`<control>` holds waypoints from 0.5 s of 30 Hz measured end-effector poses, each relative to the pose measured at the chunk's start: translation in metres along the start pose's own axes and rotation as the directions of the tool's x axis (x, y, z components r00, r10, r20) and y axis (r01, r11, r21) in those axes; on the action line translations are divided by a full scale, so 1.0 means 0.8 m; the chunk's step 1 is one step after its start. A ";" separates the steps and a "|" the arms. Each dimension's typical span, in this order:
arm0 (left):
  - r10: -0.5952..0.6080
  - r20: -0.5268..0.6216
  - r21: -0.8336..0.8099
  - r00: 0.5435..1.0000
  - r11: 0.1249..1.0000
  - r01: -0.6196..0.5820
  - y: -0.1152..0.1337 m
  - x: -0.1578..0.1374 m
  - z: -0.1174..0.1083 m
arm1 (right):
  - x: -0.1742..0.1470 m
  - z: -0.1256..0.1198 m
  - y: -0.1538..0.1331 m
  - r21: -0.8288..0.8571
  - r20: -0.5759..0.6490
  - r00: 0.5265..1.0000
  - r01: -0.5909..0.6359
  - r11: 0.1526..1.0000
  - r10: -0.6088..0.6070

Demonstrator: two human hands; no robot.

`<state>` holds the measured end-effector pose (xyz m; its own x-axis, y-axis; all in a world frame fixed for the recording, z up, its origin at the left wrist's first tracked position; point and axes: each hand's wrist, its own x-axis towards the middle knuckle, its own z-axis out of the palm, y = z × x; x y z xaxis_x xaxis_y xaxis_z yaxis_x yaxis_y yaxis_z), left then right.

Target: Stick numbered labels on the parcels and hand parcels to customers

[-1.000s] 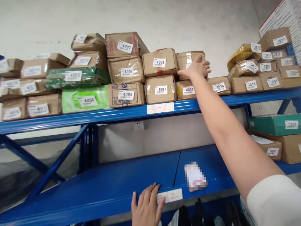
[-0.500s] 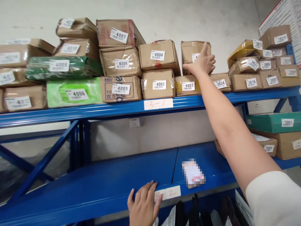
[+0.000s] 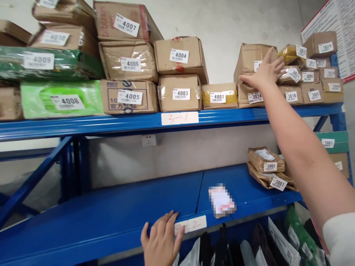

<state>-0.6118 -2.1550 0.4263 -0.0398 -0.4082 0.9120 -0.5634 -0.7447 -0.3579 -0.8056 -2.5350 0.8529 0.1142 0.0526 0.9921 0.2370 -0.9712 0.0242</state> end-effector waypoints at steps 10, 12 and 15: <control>0.023 0.003 0.013 1.000 1.000 -0.023 0.002 0.004 -0.005 | 0.001 0.053 -0.057 -0.221 0.365 0.924 0.208 0.953 -0.117; 0.008 0.018 0.006 1.000 1.000 -0.008 0.000 0.001 -0.002 | 0.005 0.050 -0.051 -0.190 0.375 0.919 0.202 0.961 -0.119; -0.022 0.042 0.003 0.999 1.000 0.022 -0.004 -0.006 0.003 | 0.007 0.038 -0.041 -0.126 0.396 0.909 0.195 0.973 -0.131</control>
<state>-0.6078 -2.1521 0.4228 0.0075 -0.4131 0.9107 -0.5618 -0.7551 -0.3379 -0.7829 -2.4960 0.8542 0.4548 0.2667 0.8497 0.1307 -0.9638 0.2325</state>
